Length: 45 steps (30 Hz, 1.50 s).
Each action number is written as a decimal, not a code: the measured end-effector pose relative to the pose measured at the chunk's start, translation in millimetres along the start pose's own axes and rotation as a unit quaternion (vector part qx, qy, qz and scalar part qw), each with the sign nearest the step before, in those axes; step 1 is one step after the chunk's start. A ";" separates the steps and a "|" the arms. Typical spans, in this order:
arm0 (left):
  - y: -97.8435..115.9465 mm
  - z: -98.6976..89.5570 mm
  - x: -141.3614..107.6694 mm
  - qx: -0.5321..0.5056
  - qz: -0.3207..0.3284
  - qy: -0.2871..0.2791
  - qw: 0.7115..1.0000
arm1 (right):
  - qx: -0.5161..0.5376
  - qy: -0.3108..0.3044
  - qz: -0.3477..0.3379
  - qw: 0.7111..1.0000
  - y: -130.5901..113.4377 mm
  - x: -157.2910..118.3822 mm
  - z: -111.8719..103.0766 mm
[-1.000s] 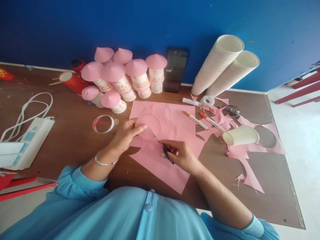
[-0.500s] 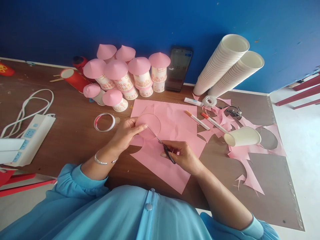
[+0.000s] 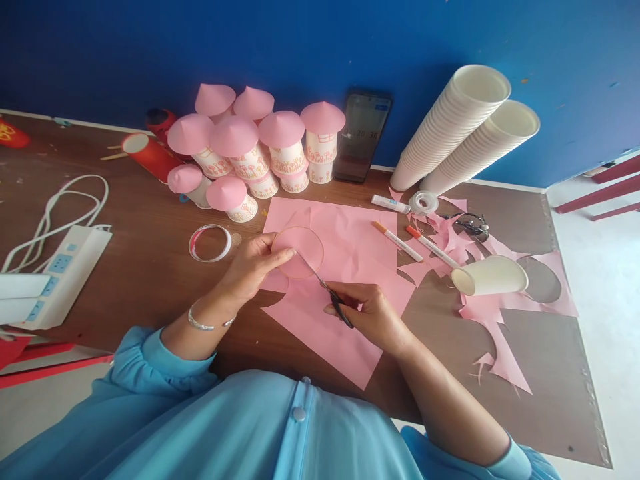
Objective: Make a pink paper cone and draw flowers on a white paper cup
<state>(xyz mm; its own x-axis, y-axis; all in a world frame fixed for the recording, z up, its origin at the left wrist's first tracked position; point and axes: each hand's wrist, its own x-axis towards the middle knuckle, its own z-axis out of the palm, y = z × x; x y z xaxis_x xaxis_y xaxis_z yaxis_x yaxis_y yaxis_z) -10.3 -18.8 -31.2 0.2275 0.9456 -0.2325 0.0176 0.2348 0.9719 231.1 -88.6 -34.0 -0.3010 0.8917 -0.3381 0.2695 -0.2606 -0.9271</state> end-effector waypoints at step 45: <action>2.8 0.0 0.3 -0.053 -0.044 -0.029 0.997 | -0.023 0.016 -0.012 1.000 1.0 -0.2 -2.0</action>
<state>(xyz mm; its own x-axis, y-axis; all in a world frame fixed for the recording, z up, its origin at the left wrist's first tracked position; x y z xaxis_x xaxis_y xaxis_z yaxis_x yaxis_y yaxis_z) -10.1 -17.9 -28.6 0.2864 0.9065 -0.3103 -0.0616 0.3406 0.9382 233.2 -88.3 -34.5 -0.2785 0.9089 -0.3105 0.3050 -0.2228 -0.9259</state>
